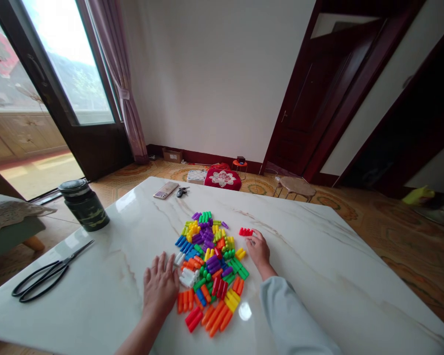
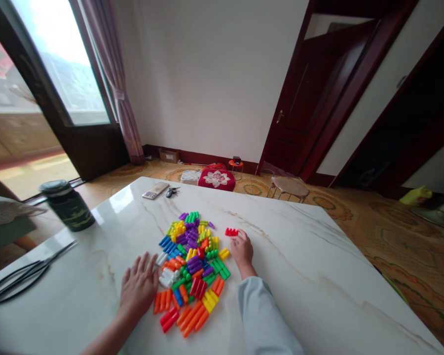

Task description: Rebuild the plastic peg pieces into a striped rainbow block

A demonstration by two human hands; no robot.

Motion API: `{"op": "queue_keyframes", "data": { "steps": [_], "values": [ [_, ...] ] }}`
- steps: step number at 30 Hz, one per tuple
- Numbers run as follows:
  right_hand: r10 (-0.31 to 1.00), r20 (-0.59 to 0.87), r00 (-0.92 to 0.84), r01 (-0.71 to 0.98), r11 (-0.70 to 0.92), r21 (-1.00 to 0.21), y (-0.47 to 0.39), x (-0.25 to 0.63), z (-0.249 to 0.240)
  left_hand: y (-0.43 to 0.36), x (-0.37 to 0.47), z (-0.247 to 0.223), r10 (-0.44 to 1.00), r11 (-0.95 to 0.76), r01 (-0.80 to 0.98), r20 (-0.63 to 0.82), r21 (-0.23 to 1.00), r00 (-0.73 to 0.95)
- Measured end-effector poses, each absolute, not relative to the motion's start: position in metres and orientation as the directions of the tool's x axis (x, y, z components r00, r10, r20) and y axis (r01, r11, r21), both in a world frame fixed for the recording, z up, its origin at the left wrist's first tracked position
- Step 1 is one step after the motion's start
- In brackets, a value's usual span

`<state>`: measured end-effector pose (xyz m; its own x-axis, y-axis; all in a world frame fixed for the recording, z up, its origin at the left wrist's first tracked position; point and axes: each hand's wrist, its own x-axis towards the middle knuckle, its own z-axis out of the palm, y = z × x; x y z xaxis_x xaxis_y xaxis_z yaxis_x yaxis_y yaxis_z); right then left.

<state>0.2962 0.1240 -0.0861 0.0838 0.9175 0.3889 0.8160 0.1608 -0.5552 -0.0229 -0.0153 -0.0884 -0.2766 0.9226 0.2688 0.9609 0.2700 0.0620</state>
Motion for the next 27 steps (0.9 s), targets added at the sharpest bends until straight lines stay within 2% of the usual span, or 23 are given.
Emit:
{"op": "queue_keyframes", "data": {
  "steps": [14,22,27],
  "values": [
    [0.922,0.374,0.103,0.760,0.170,-0.627,0.131,0.307,-0.084,-0.015,-0.023,-0.091,0.915,0.247,0.961,0.298,0.122,-0.272],
    [0.915,0.398,0.068,0.700,0.240,-0.673,0.140,0.308,-0.085,-0.015,-0.023,-0.090,0.919,0.247,0.963,0.290,0.104,-0.267],
    [0.909,0.402,0.111,0.657,0.236,-0.716,0.139,0.310,-0.088,-0.016,-0.024,-0.089,0.922,0.257,0.961,0.271,0.102,-0.276]
  ]
}}
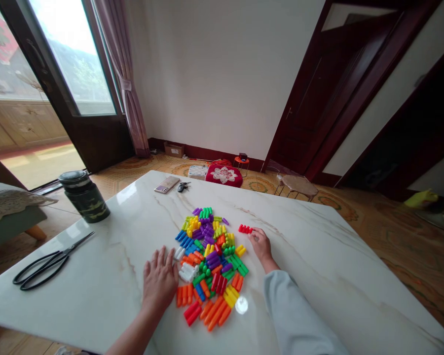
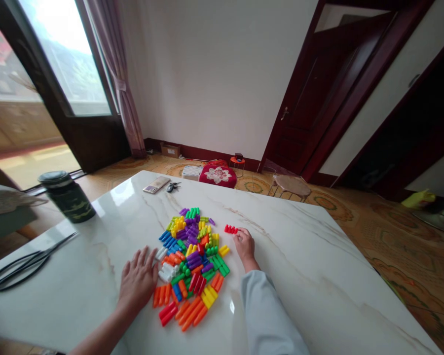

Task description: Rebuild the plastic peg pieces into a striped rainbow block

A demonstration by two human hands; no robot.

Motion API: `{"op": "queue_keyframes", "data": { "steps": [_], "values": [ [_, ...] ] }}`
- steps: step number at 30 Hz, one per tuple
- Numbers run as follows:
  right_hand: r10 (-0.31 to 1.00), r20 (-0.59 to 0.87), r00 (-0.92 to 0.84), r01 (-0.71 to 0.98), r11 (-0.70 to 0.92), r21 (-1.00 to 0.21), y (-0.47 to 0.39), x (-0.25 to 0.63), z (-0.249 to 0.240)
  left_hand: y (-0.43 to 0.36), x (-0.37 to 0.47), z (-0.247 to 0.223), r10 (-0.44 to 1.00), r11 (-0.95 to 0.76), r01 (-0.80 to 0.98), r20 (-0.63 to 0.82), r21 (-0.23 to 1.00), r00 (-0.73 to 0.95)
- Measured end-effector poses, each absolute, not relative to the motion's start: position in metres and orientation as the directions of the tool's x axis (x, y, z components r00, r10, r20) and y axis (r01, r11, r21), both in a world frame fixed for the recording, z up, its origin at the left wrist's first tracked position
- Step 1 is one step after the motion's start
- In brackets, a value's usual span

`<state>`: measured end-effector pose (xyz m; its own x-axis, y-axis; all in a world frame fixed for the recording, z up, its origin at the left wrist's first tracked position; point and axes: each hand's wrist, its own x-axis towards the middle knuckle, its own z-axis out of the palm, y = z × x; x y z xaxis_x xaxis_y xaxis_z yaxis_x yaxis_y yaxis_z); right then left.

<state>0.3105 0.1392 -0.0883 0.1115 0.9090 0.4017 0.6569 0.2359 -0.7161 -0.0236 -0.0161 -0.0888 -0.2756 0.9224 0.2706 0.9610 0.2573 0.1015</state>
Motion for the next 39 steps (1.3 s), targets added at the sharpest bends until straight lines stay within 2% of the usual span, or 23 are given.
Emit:
{"op": "queue_keyframes", "data": {
  "steps": [5,11,14,18,21,24,26,28,31,34,36,39],
  "values": [
    [0.894,0.401,0.200,0.614,0.205,-0.762,0.105,0.308,-0.089,-0.018,-0.021,-0.084,0.924,0.268,0.960,0.260,0.088,-0.281],
    [0.898,0.401,0.182,0.587,0.228,-0.777,0.021,0.291,-0.098,-0.018,-0.021,-0.081,0.924,0.266,0.958,0.256,0.106,-0.285],
    [0.902,0.411,0.135,0.661,0.227,-0.715,-0.020,0.277,-0.105,-0.019,-0.021,-0.081,0.923,0.263,0.956,0.255,0.130,-0.289],
    [0.903,0.429,0.007,0.814,0.244,-0.527,-0.052,0.260,-0.109,-0.019,-0.020,-0.079,0.924,0.246,0.952,0.251,0.184,-0.288],
    [0.889,0.457,-0.025,0.870,0.244,-0.428,-0.057,0.255,-0.109,-0.019,-0.025,-0.078,0.926,0.227,0.942,0.243,0.248,-0.287],
    [0.877,0.480,-0.023,0.895,0.232,-0.380,-0.055,0.253,-0.110,-0.023,-0.033,-0.075,0.909,0.202,0.894,0.264,0.401,-0.324],
    [0.873,0.487,-0.027,0.906,0.227,-0.357,-0.054,0.252,-0.111,-0.033,-0.034,-0.071,0.874,0.131,0.844,0.341,0.521,-0.346],
    [0.872,0.489,-0.027,0.913,0.221,-0.343,-0.054,0.251,-0.111,-0.048,-0.027,-0.065,0.848,-0.023,0.828,0.450,0.560,-0.280],
    [0.872,0.488,-0.028,0.920,0.213,-0.328,-0.056,0.250,-0.111,-0.075,0.000,-0.053,0.852,-0.313,0.849,0.520,0.425,0.054],
    [0.874,0.484,-0.035,0.924,0.213,-0.318,-0.057,0.250,-0.109,-0.092,0.032,-0.046,0.810,-0.508,0.827,0.460,0.240,0.364],
    [0.874,0.483,-0.047,0.923,0.223,-0.314,-0.058,0.250,-0.108,-0.095,0.047,-0.047,0.778,-0.566,0.807,0.432,0.168,0.456],
    [0.873,0.484,-0.050,0.922,0.227,-0.314,-0.058,0.250,-0.107,-0.089,0.058,-0.054,0.770,-0.566,0.814,0.436,0.129,0.466]
  ]
}}
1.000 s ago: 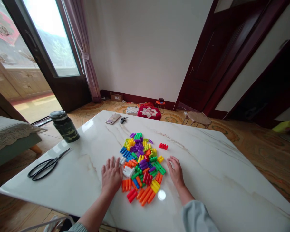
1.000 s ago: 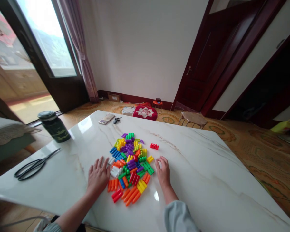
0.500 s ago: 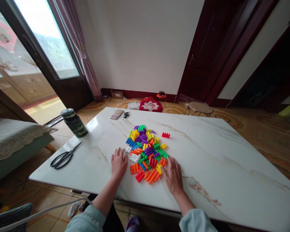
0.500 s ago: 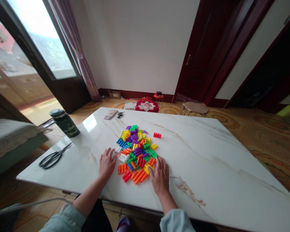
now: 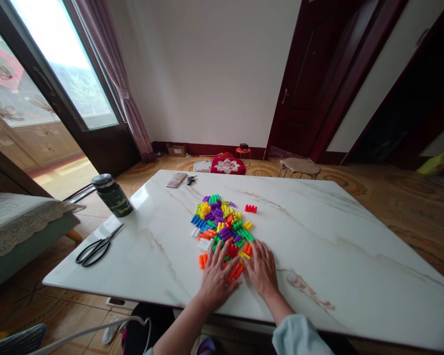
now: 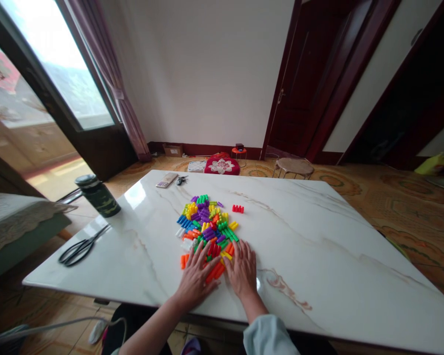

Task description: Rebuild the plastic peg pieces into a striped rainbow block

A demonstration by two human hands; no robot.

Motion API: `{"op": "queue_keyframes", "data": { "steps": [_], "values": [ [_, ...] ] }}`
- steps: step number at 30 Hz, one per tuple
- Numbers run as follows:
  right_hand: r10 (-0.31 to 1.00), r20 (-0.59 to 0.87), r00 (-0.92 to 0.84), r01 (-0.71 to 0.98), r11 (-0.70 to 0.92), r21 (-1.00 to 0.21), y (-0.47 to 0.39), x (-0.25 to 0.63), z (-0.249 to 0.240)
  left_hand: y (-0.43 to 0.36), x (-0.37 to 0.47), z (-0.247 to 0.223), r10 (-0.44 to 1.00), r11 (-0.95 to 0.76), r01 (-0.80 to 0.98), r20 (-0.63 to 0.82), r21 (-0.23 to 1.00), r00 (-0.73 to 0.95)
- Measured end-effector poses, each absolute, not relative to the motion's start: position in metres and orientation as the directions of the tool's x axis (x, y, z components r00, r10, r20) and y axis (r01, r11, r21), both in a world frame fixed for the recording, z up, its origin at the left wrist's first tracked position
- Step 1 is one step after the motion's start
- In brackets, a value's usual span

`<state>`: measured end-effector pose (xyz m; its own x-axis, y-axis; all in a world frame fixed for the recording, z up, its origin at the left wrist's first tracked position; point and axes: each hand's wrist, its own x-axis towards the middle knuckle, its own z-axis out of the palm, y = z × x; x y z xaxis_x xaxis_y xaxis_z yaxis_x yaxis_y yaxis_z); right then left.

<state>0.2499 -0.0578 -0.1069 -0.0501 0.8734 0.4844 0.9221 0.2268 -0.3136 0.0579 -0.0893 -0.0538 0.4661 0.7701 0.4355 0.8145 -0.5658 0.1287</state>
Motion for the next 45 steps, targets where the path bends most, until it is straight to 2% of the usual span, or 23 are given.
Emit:
{"op": "queue_keyframes", "data": {
  "steps": [13,17,24,29,37,41,45],
  "values": [
    [0.865,0.500,-0.043,0.916,0.233,-0.325,-0.057,0.250,-0.108,-0.087,0.057,-0.063,0.805,-0.461,0.872,0.492,0.166,0.332],
    [0.862,0.506,-0.034,0.908,0.238,-0.344,-0.056,0.250,-0.109,-0.089,0.056,-0.063,0.817,-0.394,0.898,0.523,0.198,0.243],
    [0.903,0.426,-0.053,0.909,0.220,-0.354,-0.057,0.252,-0.101,-0.088,0.053,-0.073,0.852,-0.290,0.935,0.500,0.202,0.157],
    [0.919,0.387,-0.082,0.924,0.216,-0.316,-0.060,0.249,-0.091,-0.086,0.054,-0.075,0.857,-0.293,0.935,0.489,0.200,0.164],
    [0.865,0.501,0.014,0.869,0.237,-0.435,-0.060,0.251,-0.091,-0.085,0.052,-0.080,0.836,-0.338,0.917,0.516,0.213,0.189],
    [0.879,0.474,-0.047,0.865,0.273,-0.420,-0.064,0.250,-0.078,-0.082,0.051,-0.086,0.788,-0.447,0.864,0.558,0.232,0.258],
    [0.891,0.418,-0.175,0.846,0.353,-0.399,-0.071,0.244,-0.065,-0.081,0.050,-0.088,0.776,-0.473,0.841,0.575,0.262,0.258]
  ]
}}
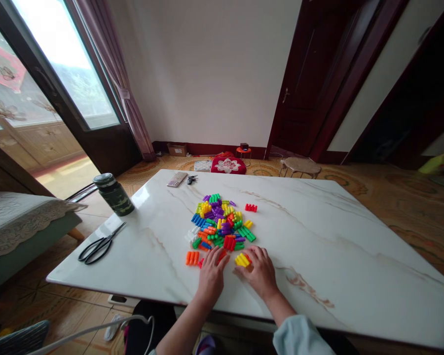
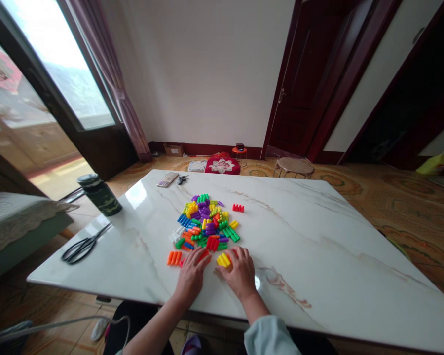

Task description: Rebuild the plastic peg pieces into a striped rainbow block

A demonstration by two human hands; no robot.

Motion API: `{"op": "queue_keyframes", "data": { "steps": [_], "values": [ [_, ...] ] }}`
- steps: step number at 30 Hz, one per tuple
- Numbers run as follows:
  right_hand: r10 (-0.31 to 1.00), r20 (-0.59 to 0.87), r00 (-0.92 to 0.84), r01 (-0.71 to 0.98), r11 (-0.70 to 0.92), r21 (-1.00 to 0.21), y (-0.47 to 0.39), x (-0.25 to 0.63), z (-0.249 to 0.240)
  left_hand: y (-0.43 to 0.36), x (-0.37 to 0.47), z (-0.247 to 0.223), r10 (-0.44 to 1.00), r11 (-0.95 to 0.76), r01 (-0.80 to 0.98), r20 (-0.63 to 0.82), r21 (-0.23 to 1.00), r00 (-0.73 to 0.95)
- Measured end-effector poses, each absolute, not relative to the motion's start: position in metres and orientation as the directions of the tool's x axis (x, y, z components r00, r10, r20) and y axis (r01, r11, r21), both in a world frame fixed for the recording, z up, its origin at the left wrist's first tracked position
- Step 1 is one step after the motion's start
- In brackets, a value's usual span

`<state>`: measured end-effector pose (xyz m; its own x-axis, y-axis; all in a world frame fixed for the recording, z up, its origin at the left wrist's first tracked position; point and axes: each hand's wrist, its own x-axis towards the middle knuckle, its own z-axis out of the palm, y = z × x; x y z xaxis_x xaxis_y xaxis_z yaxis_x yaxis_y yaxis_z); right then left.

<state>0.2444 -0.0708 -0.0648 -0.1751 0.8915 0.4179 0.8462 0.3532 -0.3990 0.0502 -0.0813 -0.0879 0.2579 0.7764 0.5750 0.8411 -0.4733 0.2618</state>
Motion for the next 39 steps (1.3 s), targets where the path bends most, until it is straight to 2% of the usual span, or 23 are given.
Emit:
{"op": "queue_keyframes", "data": {
  "steps": [4,9,15,24,28,32,35,37,39],
  "values": [
    [0.891,0.369,-0.264,0.842,0.399,-0.362,-0.074,0.241,-0.064,-0.081,0.050,-0.086,0.785,-0.476,0.834,0.563,0.280,0.259],
    [0.900,0.381,-0.211,0.867,0.353,-0.352,-0.071,0.242,-0.075,-0.081,0.051,-0.086,0.794,-0.473,0.831,0.550,0.294,0.258],
    [0.880,0.476,0.007,0.802,0.279,-0.528,-0.063,0.248,-0.087,-0.082,0.051,-0.085,0.798,-0.467,0.832,0.548,0.300,0.250],
    [0.846,0.531,-0.045,0.601,0.447,-0.662,-0.065,0.249,-0.083,-0.081,0.052,-0.084,0.803,-0.457,0.844,0.538,0.281,0.256],
    [0.886,0.460,0.053,0.533,0.365,-0.763,-0.064,0.252,-0.086,-0.090,0.050,-0.074,0.789,-0.450,0.860,0.559,0.241,0.256],
    [0.893,0.350,0.283,0.464,0.192,-0.865,-0.060,0.259,-0.098,-0.098,0.033,-0.065,0.856,-0.287,0.925,0.501,0.248,0.131],
    [0.897,0.285,0.339,0.402,0.137,-0.905,-0.053,0.264,-0.105,-0.093,0.013,-0.068,0.905,-0.131,0.944,0.426,0.301,-0.010],
    [0.895,0.268,0.356,0.421,0.103,-0.901,-0.043,0.266,-0.103,-0.087,0.001,-0.073,0.928,-0.060,0.938,0.366,0.340,-0.073],
    [0.901,0.269,0.341,0.530,0.052,-0.846,-0.029,0.267,-0.096,-0.082,-0.005,-0.078,0.942,-0.014,0.931,0.317,0.365,-0.110]
  ]
}}
